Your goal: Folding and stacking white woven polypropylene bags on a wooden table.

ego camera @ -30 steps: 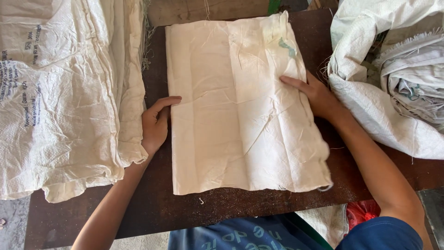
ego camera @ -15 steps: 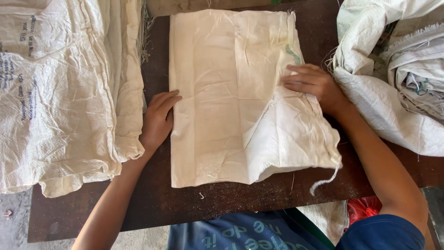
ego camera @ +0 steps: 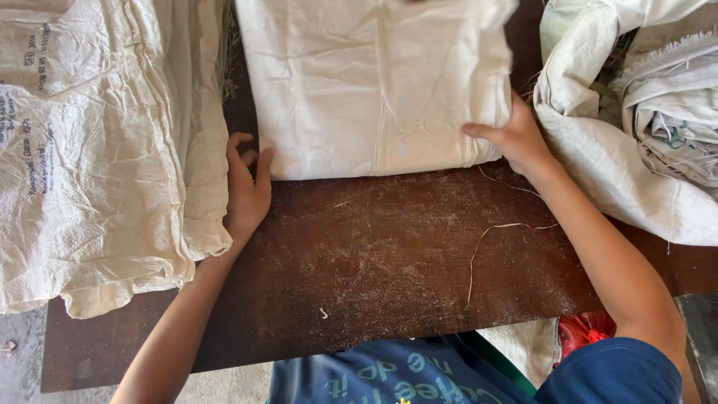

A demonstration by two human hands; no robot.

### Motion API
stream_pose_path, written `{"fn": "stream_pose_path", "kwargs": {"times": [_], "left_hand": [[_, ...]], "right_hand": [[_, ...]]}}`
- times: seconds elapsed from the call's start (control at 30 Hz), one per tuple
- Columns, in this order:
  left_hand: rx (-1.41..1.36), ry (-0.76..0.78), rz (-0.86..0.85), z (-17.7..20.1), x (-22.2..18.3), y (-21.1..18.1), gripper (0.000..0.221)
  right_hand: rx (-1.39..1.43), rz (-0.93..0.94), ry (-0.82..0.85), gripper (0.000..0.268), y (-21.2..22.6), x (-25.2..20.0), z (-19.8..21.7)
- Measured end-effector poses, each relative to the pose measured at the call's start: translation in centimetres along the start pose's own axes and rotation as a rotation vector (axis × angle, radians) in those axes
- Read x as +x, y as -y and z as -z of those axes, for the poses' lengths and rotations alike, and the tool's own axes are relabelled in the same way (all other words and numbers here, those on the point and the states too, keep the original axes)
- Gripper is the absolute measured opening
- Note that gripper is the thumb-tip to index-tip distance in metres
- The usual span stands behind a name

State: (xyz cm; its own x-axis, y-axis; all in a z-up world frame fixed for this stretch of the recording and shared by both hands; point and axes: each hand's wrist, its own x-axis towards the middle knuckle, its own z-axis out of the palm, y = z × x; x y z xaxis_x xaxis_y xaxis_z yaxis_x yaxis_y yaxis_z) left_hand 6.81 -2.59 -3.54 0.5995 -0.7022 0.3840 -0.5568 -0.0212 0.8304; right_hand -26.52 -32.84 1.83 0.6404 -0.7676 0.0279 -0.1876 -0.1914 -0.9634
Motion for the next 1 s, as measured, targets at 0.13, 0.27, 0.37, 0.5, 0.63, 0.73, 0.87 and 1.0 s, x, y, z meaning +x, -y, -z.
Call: {"fn": "stream_pose_path", "kwargs": {"times": [0.13,0.27,0.37,0.5,0.63,0.73,0.87,1.0], "left_hand": [[0.218,-0.029,-0.079,0.2,-0.1,-4.8,0.052],[0.634,0.018,-0.54,-0.9,-1.0,-5.4,0.048],[0.646,0.213,-0.517,-1.6,-1.6,-6.2,0.044],[0.525,0.282,-0.392,-1.4,-1.3,-6.5,0.056],[0.421,0.253,-0.411,-1.3,-1.3,-6.6,0.063],[0.417,0.254,-0.381,-1.9,-1.6,-7.0,0.07],[0.367,0.35,-0.341,-2.0,-2.5,-8.1,0.053],[0.363,0.441,-0.395,-1.7,-2.6,-9.2,0.055]], "right_hand": [[0.042,-0.072,-0.173,0.102,-1.2,-0.3,-0.5],[-0.32,0.215,-0.197,0.106,-0.1,-1.7,-2.2],[-0.317,0.055,-0.063,0.092,1.4,-3.2,-4.0],[-0.291,-0.303,0.297,0.089,5.4,-6.2,-6.0],[-0.117,-0.305,0.602,0.101,3.4,-7.8,-5.7],[-0.265,0.339,0.834,0.097,4.8,-9.3,-6.1],[-0.221,-0.393,0.956,0.103,9.2,-10.6,-7.5],[-0.545,0.296,0.919,0.057,-0.6,-10.9,-4.2]]}}
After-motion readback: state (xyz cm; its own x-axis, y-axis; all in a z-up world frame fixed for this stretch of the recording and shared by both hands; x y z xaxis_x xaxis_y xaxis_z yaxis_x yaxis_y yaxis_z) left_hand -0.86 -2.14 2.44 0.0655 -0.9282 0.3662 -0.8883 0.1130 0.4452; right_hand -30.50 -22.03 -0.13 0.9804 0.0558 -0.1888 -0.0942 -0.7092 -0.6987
